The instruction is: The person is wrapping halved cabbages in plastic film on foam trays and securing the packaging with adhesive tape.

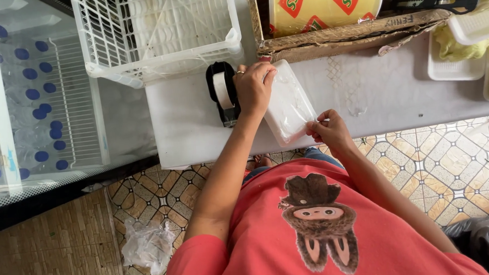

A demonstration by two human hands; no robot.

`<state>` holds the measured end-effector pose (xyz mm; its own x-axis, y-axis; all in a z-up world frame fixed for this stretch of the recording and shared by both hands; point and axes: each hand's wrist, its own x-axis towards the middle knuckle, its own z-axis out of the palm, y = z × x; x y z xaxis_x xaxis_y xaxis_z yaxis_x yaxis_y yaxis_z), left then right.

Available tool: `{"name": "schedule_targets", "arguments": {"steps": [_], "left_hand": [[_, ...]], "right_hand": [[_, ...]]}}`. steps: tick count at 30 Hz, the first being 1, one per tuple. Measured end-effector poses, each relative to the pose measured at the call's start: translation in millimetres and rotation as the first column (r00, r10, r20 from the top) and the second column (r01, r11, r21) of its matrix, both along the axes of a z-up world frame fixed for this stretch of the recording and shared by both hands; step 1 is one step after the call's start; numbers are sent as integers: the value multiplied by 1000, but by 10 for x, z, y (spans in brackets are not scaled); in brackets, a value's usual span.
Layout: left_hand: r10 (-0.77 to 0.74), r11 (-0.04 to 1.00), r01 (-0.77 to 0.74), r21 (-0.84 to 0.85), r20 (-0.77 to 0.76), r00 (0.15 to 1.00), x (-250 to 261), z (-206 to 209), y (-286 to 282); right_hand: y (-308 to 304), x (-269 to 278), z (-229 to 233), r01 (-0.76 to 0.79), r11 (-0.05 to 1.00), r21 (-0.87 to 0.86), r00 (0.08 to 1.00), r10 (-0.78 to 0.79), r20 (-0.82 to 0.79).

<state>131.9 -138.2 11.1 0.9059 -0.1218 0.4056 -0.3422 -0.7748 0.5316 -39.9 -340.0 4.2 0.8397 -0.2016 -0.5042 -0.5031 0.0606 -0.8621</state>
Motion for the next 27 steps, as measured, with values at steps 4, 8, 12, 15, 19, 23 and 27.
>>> {"name": "schedule_targets", "arguments": {"steps": [4,8,12,15,19,23,27], "left_hand": [[7,1000,-7,24,-15,1000,-7,-20,-41],[4,1000,-2,24,-83,997,-1,-26,-78],[13,998,0,63,-211,977,44,-2,-93],[22,1000,-19,12,-284,958,65,128,-98],[42,999,-42,6,-346,937,154,23,-104],[71,997,-56,51,-396,916,192,19,-141],[117,991,-132,3,-475,872,213,-4,-169]], "right_hand": [[-1,-8,-36,1,1000,4,1000,-1,1],[-38,10,-22,-24,1000,5,999,25,-21],[-82,24,-45,-58,998,8,997,59,-44],[-72,30,-18,-95,995,-31,994,93,-52],[-87,-32,-40,-109,993,-48,993,107,-46],[-168,-80,-164,-150,987,-63,988,148,-35],[-292,-118,-125,-275,934,-228,960,281,-5]]}}
